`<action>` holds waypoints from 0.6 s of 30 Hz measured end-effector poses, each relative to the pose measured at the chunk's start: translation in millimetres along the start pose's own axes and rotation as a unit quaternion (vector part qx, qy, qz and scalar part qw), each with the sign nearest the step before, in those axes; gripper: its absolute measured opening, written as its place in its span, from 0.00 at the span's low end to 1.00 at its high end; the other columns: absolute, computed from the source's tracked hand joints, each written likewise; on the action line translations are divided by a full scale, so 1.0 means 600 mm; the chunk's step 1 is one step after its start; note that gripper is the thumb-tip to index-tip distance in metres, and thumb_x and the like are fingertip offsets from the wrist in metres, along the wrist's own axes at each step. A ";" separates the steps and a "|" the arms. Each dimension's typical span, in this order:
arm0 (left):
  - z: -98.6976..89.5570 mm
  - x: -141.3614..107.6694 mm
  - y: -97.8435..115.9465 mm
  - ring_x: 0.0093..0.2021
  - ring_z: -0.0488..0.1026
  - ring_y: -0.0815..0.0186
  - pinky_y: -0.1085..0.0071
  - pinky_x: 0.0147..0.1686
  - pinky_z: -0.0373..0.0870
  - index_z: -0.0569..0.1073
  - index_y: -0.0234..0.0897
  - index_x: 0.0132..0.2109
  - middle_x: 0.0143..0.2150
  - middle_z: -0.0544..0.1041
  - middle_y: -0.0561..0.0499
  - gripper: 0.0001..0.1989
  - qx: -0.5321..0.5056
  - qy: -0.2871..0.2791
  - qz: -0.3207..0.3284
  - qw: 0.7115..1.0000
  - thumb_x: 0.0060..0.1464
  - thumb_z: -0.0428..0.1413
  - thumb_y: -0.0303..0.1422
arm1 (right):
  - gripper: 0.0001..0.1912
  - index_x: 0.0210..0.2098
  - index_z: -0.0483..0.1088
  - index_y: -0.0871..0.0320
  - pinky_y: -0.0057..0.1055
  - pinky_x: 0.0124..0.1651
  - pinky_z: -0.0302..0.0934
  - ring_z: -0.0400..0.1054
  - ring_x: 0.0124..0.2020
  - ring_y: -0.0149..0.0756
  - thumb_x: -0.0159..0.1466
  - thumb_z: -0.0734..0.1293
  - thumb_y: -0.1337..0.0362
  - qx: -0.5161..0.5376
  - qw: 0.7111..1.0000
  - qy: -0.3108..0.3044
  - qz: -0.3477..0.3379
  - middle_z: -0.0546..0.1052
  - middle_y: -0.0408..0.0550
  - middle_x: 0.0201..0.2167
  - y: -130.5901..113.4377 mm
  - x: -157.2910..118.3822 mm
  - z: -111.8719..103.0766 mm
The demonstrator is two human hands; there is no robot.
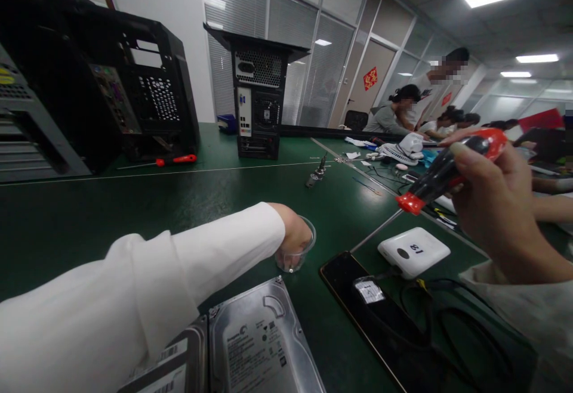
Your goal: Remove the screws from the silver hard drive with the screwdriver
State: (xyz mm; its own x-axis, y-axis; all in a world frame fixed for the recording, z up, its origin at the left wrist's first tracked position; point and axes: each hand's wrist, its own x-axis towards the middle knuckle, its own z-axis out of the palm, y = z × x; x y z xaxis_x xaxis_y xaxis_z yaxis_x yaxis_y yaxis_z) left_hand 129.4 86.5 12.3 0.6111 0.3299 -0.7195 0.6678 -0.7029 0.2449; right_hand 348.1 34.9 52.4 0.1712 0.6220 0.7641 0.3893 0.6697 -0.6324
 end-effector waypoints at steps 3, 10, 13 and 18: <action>0.001 -0.001 -0.004 0.37 0.74 0.66 0.68 0.39 0.73 0.71 0.28 0.31 0.30 0.75 0.52 0.08 -0.019 0.009 0.006 1.000 0.55 0.52 0.15 | 0.14 0.34 0.68 0.60 0.22 0.22 0.52 0.56 0.24 0.28 0.52 0.70 0.60 -0.004 1.000 -0.007 0.004 0.64 0.44 0.28 0.002 -0.003 -0.002; 0.000 -0.006 0.011 0.31 0.73 0.69 0.72 0.35 0.71 0.69 0.29 0.23 0.21 0.70 0.57 0.14 0.005 -0.005 0.000 1.000 0.48 0.53 0.10 | 0.13 0.34 0.68 0.60 0.21 0.23 0.53 0.56 0.25 0.27 0.52 0.70 0.60 -0.003 1.000 -0.004 0.008 0.64 0.44 0.28 0.004 -0.006 -0.004; 0.001 -0.012 0.029 0.31 0.73 0.66 0.65 0.39 0.71 0.69 0.30 0.23 0.21 0.70 0.56 0.12 0.056 0.013 -0.030 0.998 0.49 0.56 0.13 | 0.13 0.34 0.68 0.60 0.21 0.23 0.52 0.56 0.24 0.27 0.52 0.70 0.60 -0.003 1.000 -0.002 0.003 0.64 0.43 0.28 0.005 -0.006 -0.002; 0.003 -0.011 0.037 0.36 0.73 0.63 0.62 0.42 0.71 0.72 0.30 0.27 0.28 0.74 0.53 0.07 0.103 0.011 -0.047 0.993 0.50 0.58 0.18 | 0.12 0.34 0.69 0.60 0.21 0.24 0.54 0.58 0.26 0.27 0.53 0.70 0.60 -0.011 1.000 -0.013 -0.003 0.65 0.44 0.29 0.010 -0.005 -0.004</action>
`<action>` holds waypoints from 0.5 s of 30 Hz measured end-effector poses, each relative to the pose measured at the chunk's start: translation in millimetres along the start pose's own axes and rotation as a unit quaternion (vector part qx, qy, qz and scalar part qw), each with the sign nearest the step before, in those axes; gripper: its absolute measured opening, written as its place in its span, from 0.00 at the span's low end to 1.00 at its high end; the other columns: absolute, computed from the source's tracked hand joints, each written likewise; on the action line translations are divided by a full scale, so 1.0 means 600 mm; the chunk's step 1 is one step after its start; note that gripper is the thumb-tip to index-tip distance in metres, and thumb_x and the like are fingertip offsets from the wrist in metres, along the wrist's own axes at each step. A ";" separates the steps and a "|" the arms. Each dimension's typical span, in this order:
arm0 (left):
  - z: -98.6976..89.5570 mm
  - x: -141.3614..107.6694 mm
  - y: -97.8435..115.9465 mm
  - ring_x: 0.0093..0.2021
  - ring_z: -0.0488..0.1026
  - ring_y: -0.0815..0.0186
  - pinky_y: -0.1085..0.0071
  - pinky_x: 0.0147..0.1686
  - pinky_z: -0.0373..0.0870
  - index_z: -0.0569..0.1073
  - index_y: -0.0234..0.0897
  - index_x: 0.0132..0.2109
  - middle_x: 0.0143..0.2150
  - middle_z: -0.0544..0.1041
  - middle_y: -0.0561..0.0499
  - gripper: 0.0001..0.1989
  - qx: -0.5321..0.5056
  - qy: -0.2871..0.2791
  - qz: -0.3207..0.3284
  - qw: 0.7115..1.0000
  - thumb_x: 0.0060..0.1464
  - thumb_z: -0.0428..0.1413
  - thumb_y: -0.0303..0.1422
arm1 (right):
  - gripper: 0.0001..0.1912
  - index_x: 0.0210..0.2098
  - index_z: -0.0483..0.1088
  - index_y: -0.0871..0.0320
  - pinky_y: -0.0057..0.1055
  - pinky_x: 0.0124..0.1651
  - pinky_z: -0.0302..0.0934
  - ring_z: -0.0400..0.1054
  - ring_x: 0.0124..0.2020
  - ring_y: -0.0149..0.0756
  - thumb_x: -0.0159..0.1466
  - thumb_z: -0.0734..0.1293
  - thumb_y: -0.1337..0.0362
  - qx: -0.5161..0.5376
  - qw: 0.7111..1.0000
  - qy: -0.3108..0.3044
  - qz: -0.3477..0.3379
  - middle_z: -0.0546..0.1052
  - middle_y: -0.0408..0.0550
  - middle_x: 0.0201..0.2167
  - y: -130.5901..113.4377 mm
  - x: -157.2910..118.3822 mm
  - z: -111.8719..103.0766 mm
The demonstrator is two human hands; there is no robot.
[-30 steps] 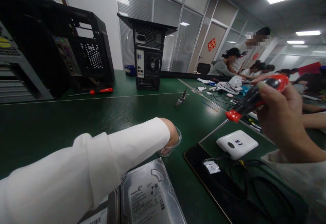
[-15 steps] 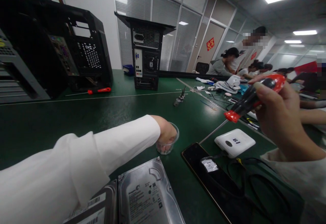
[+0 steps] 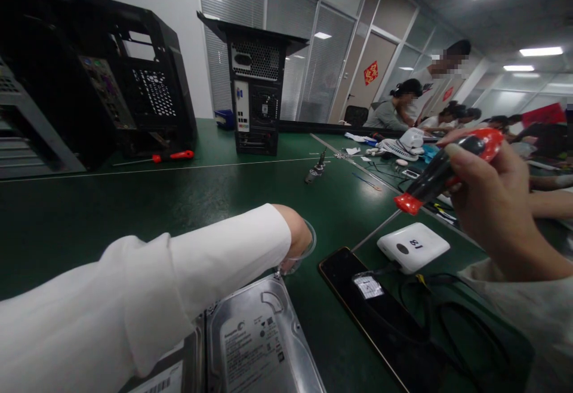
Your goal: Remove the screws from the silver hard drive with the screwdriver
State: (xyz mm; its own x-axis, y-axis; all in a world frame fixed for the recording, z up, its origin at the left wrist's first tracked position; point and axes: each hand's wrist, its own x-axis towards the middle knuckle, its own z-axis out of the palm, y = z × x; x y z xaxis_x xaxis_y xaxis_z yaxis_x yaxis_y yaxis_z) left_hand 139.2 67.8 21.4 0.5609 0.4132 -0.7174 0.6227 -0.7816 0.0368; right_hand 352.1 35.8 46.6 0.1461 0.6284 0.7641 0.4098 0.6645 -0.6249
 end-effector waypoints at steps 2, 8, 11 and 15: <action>0.001 0.002 -0.004 0.36 0.74 0.64 0.63 0.41 0.72 0.73 0.30 0.30 0.30 0.75 0.52 0.05 -0.002 -0.002 0.008 1.000 0.52 0.58 0.19 | 0.13 0.35 0.69 0.59 0.21 0.23 0.55 0.58 0.26 0.27 0.53 0.71 0.59 -0.003 1.000 -0.004 0.000 0.65 0.44 0.30 0.003 0.000 -0.003; -0.001 0.008 -0.010 0.34 0.74 0.66 0.65 0.38 0.73 0.72 0.29 0.30 0.28 0.74 0.53 0.06 -0.026 -0.026 0.023 0.999 0.53 0.56 0.18 | 0.14 0.36 0.69 0.59 0.20 0.21 0.54 0.57 0.23 0.25 0.55 0.71 0.58 -0.012 1.000 -0.014 -0.003 0.64 0.43 0.28 0.008 -0.002 -0.007; -0.002 0.009 -0.012 0.34 0.74 0.67 0.68 0.37 0.73 0.72 0.29 0.27 0.26 0.74 0.52 0.09 -0.045 -0.047 0.031 0.997 0.53 0.54 0.16 | 0.15 0.37 0.68 0.61 0.19 0.22 0.54 0.57 0.23 0.24 0.56 0.71 0.58 -0.017 1.000 -0.021 -0.009 0.64 0.43 0.29 0.008 -0.003 -0.007; -0.001 0.008 -0.017 0.34 0.74 0.66 0.69 0.36 0.72 0.71 0.29 0.25 0.25 0.74 0.51 0.11 -0.057 -0.047 0.036 0.997 0.52 0.53 0.15 | 0.15 0.39 0.67 0.63 0.19 0.24 0.56 0.59 0.26 0.25 0.58 0.70 0.59 -0.018 0.999 -0.040 -0.009 0.65 0.44 0.31 0.010 -0.006 -0.004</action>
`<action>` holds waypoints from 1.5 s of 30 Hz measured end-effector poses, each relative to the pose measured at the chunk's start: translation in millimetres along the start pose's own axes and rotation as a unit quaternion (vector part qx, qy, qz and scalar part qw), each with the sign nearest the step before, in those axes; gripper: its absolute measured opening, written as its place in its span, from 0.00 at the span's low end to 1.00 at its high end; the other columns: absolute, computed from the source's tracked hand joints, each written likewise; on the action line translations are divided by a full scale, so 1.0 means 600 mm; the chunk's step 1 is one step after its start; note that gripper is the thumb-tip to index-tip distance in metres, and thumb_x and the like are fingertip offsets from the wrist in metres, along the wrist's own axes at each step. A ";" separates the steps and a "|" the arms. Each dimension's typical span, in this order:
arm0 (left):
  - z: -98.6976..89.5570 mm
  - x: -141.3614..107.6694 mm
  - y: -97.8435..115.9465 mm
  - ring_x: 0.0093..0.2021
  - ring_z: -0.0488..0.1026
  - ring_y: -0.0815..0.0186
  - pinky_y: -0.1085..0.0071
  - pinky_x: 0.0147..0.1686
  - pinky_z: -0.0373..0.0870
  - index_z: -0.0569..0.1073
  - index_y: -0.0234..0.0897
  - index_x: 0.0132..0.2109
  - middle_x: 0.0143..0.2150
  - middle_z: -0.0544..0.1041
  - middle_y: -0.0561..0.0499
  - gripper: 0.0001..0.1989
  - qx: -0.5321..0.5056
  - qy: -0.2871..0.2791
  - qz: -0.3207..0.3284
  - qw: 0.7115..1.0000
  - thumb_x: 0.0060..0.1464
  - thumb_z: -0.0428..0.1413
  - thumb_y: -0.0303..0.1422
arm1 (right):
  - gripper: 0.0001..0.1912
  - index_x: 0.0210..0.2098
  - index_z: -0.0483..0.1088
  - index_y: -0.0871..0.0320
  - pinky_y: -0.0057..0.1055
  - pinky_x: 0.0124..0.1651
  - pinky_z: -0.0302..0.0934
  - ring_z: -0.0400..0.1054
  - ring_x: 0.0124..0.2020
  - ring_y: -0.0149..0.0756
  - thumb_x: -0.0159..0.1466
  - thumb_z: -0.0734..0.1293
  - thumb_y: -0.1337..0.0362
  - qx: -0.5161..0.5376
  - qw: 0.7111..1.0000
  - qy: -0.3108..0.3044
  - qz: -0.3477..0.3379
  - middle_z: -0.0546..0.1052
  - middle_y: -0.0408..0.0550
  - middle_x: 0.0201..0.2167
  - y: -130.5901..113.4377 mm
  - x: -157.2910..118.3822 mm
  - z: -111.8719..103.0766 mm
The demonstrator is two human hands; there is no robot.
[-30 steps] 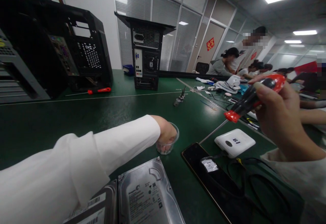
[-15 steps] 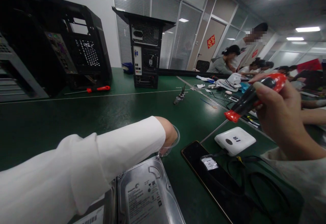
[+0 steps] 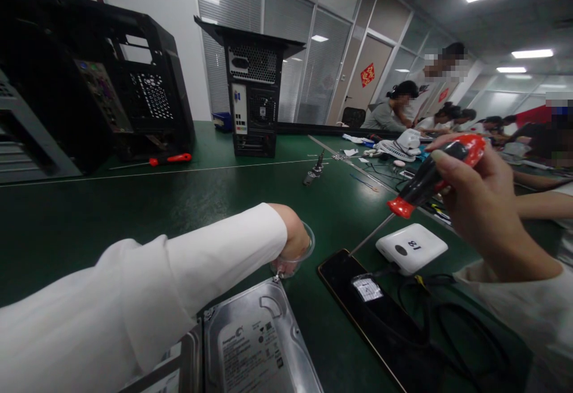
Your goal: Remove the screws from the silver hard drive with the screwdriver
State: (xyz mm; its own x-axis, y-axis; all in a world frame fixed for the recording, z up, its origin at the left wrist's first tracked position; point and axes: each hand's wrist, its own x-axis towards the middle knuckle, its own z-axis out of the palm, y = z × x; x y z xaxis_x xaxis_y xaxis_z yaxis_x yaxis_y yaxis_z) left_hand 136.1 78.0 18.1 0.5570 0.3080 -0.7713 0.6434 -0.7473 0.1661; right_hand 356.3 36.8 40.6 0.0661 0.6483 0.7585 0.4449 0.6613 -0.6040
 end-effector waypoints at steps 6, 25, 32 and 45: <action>-0.003 -0.005 0.003 0.31 0.73 0.64 0.68 0.36 0.70 0.68 0.32 0.20 0.21 0.71 0.53 0.14 -0.002 0.010 0.006 1.000 0.49 0.55 0.14 | 0.14 0.39 0.66 0.63 0.19 0.22 0.55 0.58 0.24 0.24 0.60 0.69 0.59 0.006 1.000 -0.019 0.003 0.64 0.42 0.28 -0.005 -0.008 0.013; -0.006 -0.038 0.054 0.30 0.72 0.62 0.69 0.31 0.68 0.72 0.29 0.24 0.25 0.73 0.48 0.09 0.060 0.139 -0.040 0.988 0.44 0.57 0.13 | 0.13 0.35 0.68 0.57 0.23 0.19 0.52 0.55 0.22 0.27 0.54 0.70 0.58 0.047 0.997 0.010 0.056 0.62 0.42 0.27 -0.033 -0.020 0.026; -0.003 -0.057 0.031 0.25 0.70 0.61 0.71 0.23 0.62 0.76 0.28 0.26 0.23 0.72 0.48 0.08 0.092 0.201 -0.055 0.974 0.39 0.57 0.15 | 0.13 0.32 0.66 0.54 0.27 0.18 0.47 0.52 0.22 0.31 0.50 0.69 0.56 0.106 0.991 0.038 0.067 0.58 0.44 0.25 -0.087 -0.012 0.057; 0.018 -0.121 -0.040 0.29 0.72 0.71 0.81 0.28 0.63 0.76 0.33 0.36 0.29 0.77 0.54 0.08 -0.003 0.343 0.053 0.938 0.49 0.57 0.20 | 0.15 0.31 0.64 0.59 0.23 0.17 0.42 0.52 0.21 0.27 0.46 0.68 0.60 0.112 0.987 0.104 0.058 0.58 0.42 0.24 -0.096 0.000 0.058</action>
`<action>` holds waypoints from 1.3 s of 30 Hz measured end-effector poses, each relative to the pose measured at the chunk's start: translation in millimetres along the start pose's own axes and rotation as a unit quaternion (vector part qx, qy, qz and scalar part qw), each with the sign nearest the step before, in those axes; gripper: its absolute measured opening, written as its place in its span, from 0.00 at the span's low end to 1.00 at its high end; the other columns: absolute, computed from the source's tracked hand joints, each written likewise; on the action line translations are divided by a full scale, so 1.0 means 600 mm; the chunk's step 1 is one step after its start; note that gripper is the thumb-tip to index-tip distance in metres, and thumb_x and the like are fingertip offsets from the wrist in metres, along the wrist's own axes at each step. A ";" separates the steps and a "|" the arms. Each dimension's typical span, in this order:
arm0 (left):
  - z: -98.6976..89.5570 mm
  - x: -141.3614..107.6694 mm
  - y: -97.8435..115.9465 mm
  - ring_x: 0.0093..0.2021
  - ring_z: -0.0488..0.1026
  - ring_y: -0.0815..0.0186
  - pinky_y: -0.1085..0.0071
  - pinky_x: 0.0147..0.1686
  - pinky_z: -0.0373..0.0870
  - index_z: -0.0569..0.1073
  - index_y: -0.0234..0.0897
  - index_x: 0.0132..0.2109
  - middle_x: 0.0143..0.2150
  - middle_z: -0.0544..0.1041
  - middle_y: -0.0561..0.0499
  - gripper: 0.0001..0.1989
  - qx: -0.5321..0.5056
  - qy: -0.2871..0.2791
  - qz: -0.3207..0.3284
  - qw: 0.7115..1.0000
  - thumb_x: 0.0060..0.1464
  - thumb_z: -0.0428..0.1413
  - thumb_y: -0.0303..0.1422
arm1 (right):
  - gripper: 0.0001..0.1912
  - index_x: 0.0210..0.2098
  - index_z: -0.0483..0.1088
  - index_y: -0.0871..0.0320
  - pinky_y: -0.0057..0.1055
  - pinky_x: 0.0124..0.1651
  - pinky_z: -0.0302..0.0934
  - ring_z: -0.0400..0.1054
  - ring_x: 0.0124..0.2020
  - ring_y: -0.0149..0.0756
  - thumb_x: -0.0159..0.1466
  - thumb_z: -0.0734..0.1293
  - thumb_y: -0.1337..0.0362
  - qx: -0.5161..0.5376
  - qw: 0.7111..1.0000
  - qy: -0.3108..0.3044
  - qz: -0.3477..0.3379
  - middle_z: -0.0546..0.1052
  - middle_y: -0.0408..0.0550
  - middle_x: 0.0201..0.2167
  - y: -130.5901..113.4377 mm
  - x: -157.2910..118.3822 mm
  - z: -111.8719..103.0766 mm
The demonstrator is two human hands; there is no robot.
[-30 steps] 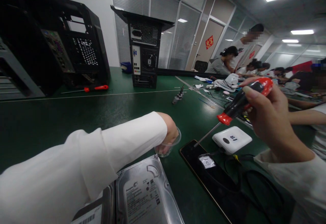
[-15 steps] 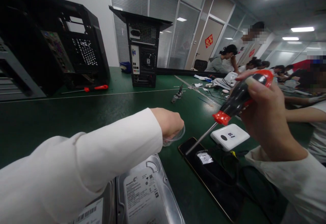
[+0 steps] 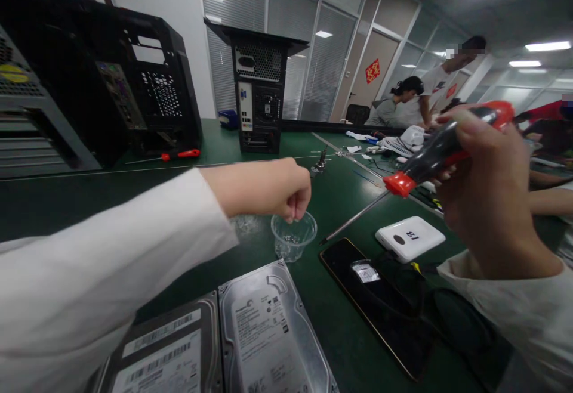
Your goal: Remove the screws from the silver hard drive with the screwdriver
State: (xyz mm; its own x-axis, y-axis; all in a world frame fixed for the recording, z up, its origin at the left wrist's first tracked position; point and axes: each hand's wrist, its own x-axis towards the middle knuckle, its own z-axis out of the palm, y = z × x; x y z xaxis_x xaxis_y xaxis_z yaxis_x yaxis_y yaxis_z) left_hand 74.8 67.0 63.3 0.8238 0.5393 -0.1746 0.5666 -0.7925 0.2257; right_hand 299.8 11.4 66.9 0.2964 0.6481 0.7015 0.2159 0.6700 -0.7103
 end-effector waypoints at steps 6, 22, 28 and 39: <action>0.052 -0.156 0.000 0.26 0.74 0.70 0.82 0.25 0.66 0.76 0.33 0.31 0.26 0.78 0.54 0.07 -0.391 0.044 -0.092 0.915 0.43 0.58 0.32 | 0.11 0.32 0.67 0.56 0.26 0.19 0.49 0.54 0.24 0.30 0.48 0.69 0.61 -0.010 0.998 -0.019 0.053 0.57 0.44 0.25 -0.038 -0.044 -0.024; 0.203 -0.171 0.082 0.29 0.73 0.70 0.81 0.27 0.68 0.77 0.37 0.32 0.28 0.76 0.54 0.08 -0.386 0.016 -0.093 0.917 0.43 0.60 0.20 | 0.12 0.39 0.68 0.47 0.30 0.20 0.58 0.61 0.23 0.36 0.57 0.68 0.53 -0.083 0.977 -0.181 0.072 0.66 0.44 0.28 -0.005 -0.152 -0.020; 0.219 -0.151 0.073 0.30 0.71 0.70 0.79 0.32 0.66 0.77 0.38 0.39 0.32 0.76 0.52 0.12 -0.307 0.048 -0.012 0.950 0.46 0.61 0.20 | 0.13 0.40 0.67 0.50 0.26 0.22 0.60 0.61 0.25 0.31 0.59 0.68 0.53 -0.085 0.974 -0.197 0.073 0.65 0.43 0.31 -0.007 -0.155 -0.025; 0.222 -0.136 0.060 0.32 0.70 0.70 0.77 0.33 0.64 0.76 0.34 0.33 0.32 0.75 0.52 0.05 -0.274 0.119 0.018 0.954 0.50 0.59 0.20 | 0.13 0.40 0.66 0.52 0.22 0.22 0.59 0.60 0.25 0.28 0.60 0.67 0.54 -0.080 0.974 -0.205 0.060 0.64 0.42 0.30 -0.002 -0.152 -0.027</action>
State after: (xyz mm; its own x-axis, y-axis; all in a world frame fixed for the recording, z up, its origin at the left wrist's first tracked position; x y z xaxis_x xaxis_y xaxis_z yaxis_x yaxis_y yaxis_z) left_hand 25.5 -43.4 -42.3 0.7868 0.6152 0.0499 0.4083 -0.5794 0.7054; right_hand 287.2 -54.6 2.7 -0.0615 0.8303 0.5539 0.3553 0.5368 -0.7652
